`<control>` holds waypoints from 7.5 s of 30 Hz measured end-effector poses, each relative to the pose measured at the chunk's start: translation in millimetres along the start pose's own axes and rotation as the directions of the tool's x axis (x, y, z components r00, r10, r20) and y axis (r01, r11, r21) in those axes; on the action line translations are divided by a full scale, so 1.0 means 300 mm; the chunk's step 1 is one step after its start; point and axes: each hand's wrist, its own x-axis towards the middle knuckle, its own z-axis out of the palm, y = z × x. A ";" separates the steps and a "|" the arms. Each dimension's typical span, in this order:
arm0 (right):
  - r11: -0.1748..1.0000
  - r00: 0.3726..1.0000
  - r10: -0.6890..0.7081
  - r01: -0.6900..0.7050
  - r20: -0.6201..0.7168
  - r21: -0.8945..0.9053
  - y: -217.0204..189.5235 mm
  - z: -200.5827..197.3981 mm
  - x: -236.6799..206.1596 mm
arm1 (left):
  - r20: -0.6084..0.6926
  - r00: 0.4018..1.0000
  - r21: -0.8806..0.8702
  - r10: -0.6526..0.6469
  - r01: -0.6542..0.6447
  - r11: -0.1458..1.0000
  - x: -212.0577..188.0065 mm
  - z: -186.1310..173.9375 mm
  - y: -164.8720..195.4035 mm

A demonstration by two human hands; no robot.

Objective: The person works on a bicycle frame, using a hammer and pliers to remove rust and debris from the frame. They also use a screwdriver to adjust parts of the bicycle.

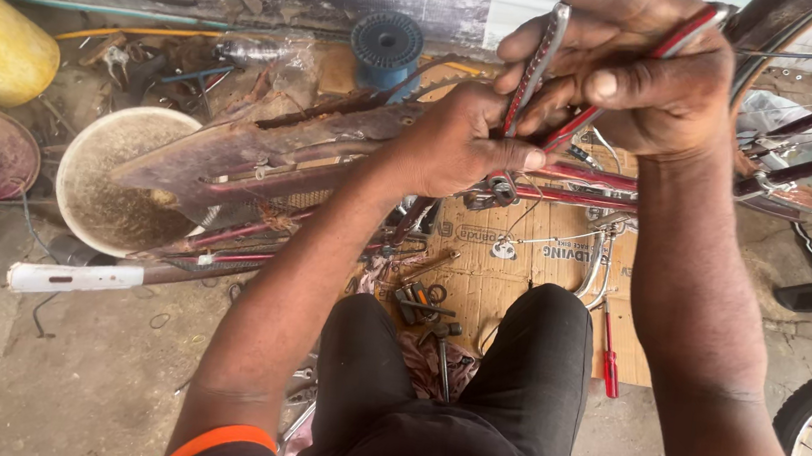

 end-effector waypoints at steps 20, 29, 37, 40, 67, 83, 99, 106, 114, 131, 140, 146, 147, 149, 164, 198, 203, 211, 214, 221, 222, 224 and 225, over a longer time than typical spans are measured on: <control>0.987 0.990 -0.007 -0.016 0.141 0.161 0.034 -0.064 0.001 | -0.085 0.996 0.157 0.038 -0.024 0.987 0.016 -0.005 -0.068; 0.998 0.978 0.024 -0.035 0.206 0.048 0.036 -0.023 0.028 | -0.170 0.979 0.307 0.110 -0.053 0.950 -0.041 0.026 -0.085; 0.997 0.989 0.070 -0.064 -0.129 0.053 0.112 0.012 0.047 | -0.215 0.976 0.061 0.031 -0.018 0.998 -0.069 0.026 -0.072; 0.998 0.979 0.054 -0.048 -0.198 0.035 0.121 0.037 0.045 | -0.180 0.983 0.182 -0.040 0.073 0.981 -0.056 0.018 -0.037; 0.795 0.958 0.267 -0.161 0.099 -0.585 0.191 0.187 0.316 | -0.316 0.948 -0.383 0.026 -0.153 0.911 -0.124 0.013 -0.126; 0.972 0.917 -0.231 0.229 -0.325 -0.045 0.115 -0.107 -0.150 | -0.193 0.973 0.414 0.129 -0.039 0.909 0.178 0.171 -0.196; 0.987 0.943 0.040 -0.089 -0.331 -0.135 0.220 -0.129 -0.037 | -0.553 0.833 0.245 0.036 0.122 0.962 0.060 0.175 -0.214; 0.940 0.708 -0.250 0.340 -0.660 0.008 0.125 0.039 -0.392 | -0.208 0.970 0.702 0.124 0.060 0.710 0.014 0.329 -0.179; 0.969 0.505 -0.090 0.242 -0.859 0.041 0.156 0.181 -0.613 | -0.156 0.735 0.964 0.660 -0.034 0.266 -0.270 0.161 -0.115; 0.992 0.386 0.061 0.079 -0.921 0.099 0.302 0.282 -0.635 | -0.004 0.868 0.999 0.496 -0.024 0.049 -0.143 -0.234 -0.230; 0.988 0.383 0.087 0.087 -0.920 0.130 0.318 0.288 -0.613 | -0.177 0.946 0.984 0.270 0.163 0.074 -0.138 -0.213 -0.218; 0.991 0.356 0.096 0.053 -0.930 0.122 0.328 0.295 -0.601 | -0.252 0.934 0.964 0.252 0.220 0.150 -0.109 -0.200 -0.203; 0.992 0.350 0.097 0.039 -0.932 0.118 0.329 0.297 -0.600 | -0.270 0.937 0.959 0.221 0.240 0.153 -0.102 -0.200 -0.199; 0.990 0.361 0.108 0.047 -0.926 0.134 0.329 0.299 -0.597 | -0.325 0.931 0.939 0.164 0.298 0.171 -0.090 -0.199 -0.191; 0.886 0.665 -0.066 -0.303 -0.744 -0.350 0.173 0.362 -0.438 | -0.332 0.870 0.921 0.365 0.215 0.324 -0.072 -0.175 -0.147; 0.995 0.998 -0.065 0.064 0.009 0.071 0.014 -0.102 -0.082 | -0.123 0.984 0.777 0.129 0.015 0.629 -0.062 0.029 0.019; 0.997 0.995 -0.070 0.071 -0.069 0.018 0.016 -0.068 -0.045 | -0.155 0.906 0.896 0.393 -0.039 0.443 -0.110 0.056 -0.077; 0.975 0.972 -0.214 0.219 -0.100 0.042 0.101 -0.141 -0.118 | -0.313 0.788 0.925 0.530 0.125 0.359 -0.308 0.026 -0.242; 0.991 0.987 -0.131 0.129 -0.092 -0.024 0.071 -0.074 -0.038 | -0.376 0.825 0.835 0.422 0.105 0.540 -0.331 0.006 -0.284; 0.468 0.913 0.392 -0.301 -0.110 -0.831 0.208 0.392 0.441 | -0.351 0.830 0.836 0.434 0.069 0.545 -0.337 -0.006 -0.282; 0.481 0.936 0.351 -0.205 -0.027 -0.852 0.221 0.405 0.455 | -0.340 0.817 0.858 0.465 0.068 0.509 -0.337 -0.005 -0.279; 0.431 0.882 0.408 -0.414 -0.236 -0.802 0.214 0.326 0.383 | -0.356 0.803 0.861 0.479 0.083 0.501 -0.336 0.006 -0.273; 0.405 0.836 0.436 -0.513 -0.334 -0.757 0.195 0.249 0.313 | -0.380 0.801 0.844 0.463 0.096 0.528 -0.331 0.013 -0.272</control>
